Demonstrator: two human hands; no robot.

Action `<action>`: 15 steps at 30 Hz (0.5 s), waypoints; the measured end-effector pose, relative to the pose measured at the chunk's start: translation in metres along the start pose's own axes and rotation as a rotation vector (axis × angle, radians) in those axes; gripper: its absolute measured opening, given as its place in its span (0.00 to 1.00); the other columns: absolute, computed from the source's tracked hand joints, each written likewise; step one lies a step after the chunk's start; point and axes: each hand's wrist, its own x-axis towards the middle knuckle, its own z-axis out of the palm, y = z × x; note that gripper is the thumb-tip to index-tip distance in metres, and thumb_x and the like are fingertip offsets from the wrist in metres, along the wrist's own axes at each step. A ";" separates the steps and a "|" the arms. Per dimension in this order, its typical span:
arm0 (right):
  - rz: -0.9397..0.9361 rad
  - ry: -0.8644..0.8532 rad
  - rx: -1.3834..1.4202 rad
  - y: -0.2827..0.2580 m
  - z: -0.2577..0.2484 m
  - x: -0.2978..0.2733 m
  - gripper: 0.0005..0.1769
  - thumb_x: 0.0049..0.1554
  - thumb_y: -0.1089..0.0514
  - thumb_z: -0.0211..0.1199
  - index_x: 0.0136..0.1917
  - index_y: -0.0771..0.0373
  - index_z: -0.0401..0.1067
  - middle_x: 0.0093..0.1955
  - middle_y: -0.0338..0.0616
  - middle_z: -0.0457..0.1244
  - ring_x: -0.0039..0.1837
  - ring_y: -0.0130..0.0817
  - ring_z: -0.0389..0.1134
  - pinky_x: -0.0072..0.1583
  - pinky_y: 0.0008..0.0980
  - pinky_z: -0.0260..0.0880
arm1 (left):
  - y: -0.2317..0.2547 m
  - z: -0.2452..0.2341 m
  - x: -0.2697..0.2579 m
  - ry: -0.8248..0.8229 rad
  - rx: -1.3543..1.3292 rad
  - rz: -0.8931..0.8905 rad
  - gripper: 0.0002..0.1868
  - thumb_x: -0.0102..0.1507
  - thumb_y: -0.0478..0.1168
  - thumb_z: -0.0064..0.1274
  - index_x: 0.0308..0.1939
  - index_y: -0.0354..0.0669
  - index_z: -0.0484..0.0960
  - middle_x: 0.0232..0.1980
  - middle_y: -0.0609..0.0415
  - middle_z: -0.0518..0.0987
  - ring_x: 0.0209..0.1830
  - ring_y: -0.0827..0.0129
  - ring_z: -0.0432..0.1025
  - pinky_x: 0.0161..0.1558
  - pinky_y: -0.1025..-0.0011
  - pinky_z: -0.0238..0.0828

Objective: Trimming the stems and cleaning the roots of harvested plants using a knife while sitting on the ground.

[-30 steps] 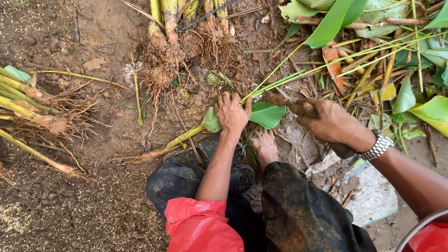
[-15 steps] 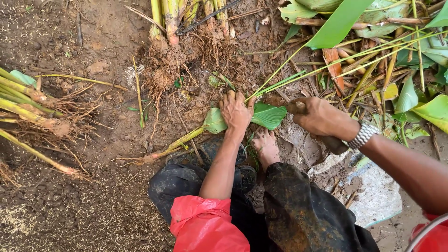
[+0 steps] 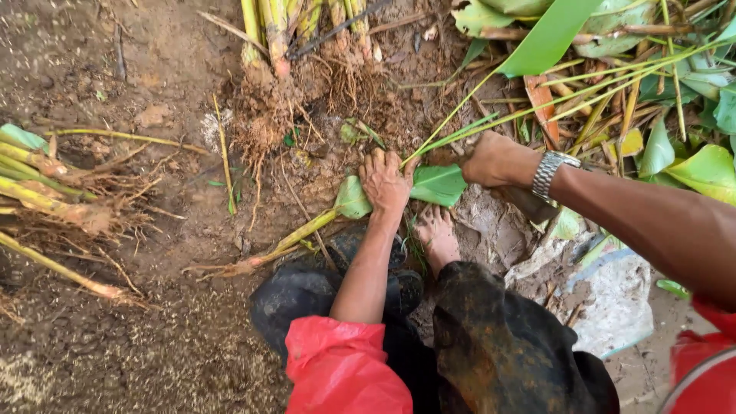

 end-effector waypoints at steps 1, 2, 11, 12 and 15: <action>-0.028 0.005 -0.068 -0.001 0.004 0.003 0.16 0.56 0.63 0.57 0.51 0.80 0.75 0.37 0.64 0.69 0.32 0.46 0.71 0.34 0.40 0.76 | -0.001 0.002 0.001 0.005 -0.001 0.013 0.31 0.66 0.71 0.39 0.33 0.49 0.76 0.44 0.50 0.74 0.49 0.52 0.71 0.49 0.55 0.66; -0.057 0.009 -0.136 0.000 0.008 0.004 0.17 0.54 0.60 0.59 0.50 0.78 0.76 0.40 0.64 0.70 0.37 0.48 0.73 0.39 0.44 0.76 | 0.000 0.004 0.000 0.011 -0.003 0.026 0.31 0.66 0.71 0.39 0.34 0.48 0.75 0.44 0.49 0.73 0.50 0.51 0.71 0.50 0.55 0.65; -0.179 0.108 -0.509 -0.008 0.004 0.025 0.23 0.46 0.54 0.58 0.48 0.70 0.83 0.46 0.58 0.71 0.53 0.53 0.76 0.57 0.49 0.74 | -0.001 -0.003 0.000 -0.105 0.002 -0.023 0.20 0.65 0.63 0.51 0.36 0.53 0.76 0.44 0.54 0.72 0.52 0.55 0.72 0.52 0.54 0.67; -0.183 0.119 -0.507 -0.019 -0.005 0.024 0.23 0.46 0.54 0.58 0.48 0.70 0.83 0.46 0.58 0.71 0.53 0.53 0.76 0.57 0.49 0.74 | -0.007 0.005 0.001 -0.095 0.002 -0.017 0.20 0.65 0.63 0.51 0.36 0.53 0.76 0.44 0.54 0.72 0.52 0.55 0.72 0.52 0.54 0.67; -0.311 0.007 -0.871 -0.048 -0.023 0.010 0.22 0.48 0.50 0.61 0.50 0.64 0.83 0.49 0.47 0.73 0.56 0.42 0.75 0.68 0.34 0.66 | -0.016 0.022 -0.003 -0.054 -0.018 0.052 0.23 0.62 0.65 0.51 0.37 0.51 0.76 0.43 0.53 0.70 0.49 0.52 0.71 0.49 0.53 0.66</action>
